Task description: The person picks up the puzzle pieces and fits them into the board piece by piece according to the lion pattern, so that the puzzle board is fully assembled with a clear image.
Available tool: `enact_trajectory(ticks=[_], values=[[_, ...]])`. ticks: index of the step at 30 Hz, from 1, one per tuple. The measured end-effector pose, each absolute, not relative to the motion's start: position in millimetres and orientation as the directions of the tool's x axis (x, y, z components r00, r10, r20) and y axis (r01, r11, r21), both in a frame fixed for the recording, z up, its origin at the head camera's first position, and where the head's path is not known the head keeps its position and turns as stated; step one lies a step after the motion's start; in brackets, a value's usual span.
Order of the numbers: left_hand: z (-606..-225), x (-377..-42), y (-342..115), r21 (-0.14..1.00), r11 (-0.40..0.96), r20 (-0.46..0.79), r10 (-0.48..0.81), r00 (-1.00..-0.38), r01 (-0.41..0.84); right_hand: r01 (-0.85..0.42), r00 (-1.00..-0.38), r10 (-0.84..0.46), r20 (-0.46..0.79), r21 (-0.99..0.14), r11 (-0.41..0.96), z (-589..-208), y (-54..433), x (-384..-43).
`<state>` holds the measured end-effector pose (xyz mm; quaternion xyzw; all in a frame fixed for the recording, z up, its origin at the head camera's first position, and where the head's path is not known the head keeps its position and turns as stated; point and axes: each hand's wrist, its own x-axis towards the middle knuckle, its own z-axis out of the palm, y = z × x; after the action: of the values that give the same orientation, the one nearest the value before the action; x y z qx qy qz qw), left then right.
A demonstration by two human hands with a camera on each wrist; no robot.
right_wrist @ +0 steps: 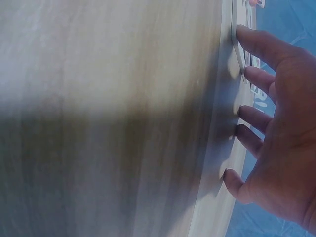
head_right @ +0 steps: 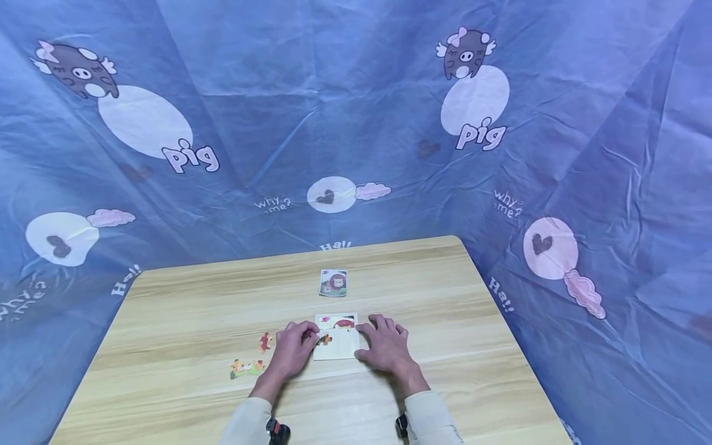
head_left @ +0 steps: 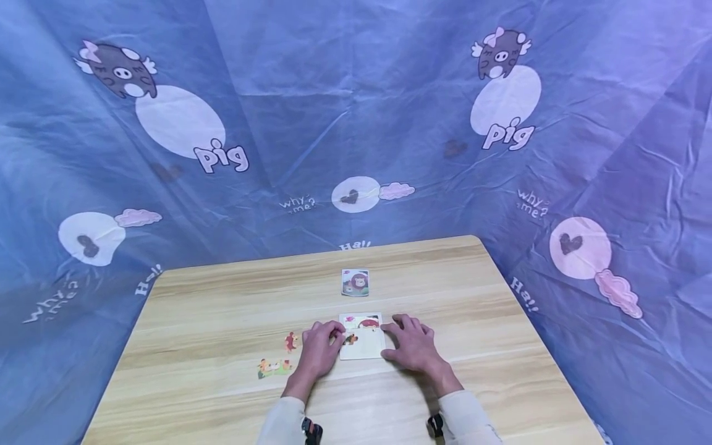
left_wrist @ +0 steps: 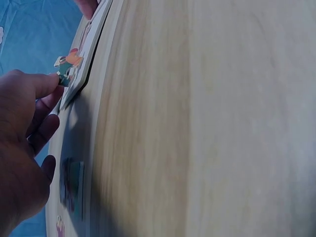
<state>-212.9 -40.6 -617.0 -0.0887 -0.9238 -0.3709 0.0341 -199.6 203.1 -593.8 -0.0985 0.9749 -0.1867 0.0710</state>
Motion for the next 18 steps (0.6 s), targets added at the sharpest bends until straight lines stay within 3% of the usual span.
enact_trajectory(ticks=[18], values=[[-617.7, -212.9, -38.7, 0.610, 0.772, 0.154, 0.104, -0.983, 0.177, -0.164, -0.970, -0.217, -0.110, -0.364, 0.917, -594.0, 200.9, -200.7]])
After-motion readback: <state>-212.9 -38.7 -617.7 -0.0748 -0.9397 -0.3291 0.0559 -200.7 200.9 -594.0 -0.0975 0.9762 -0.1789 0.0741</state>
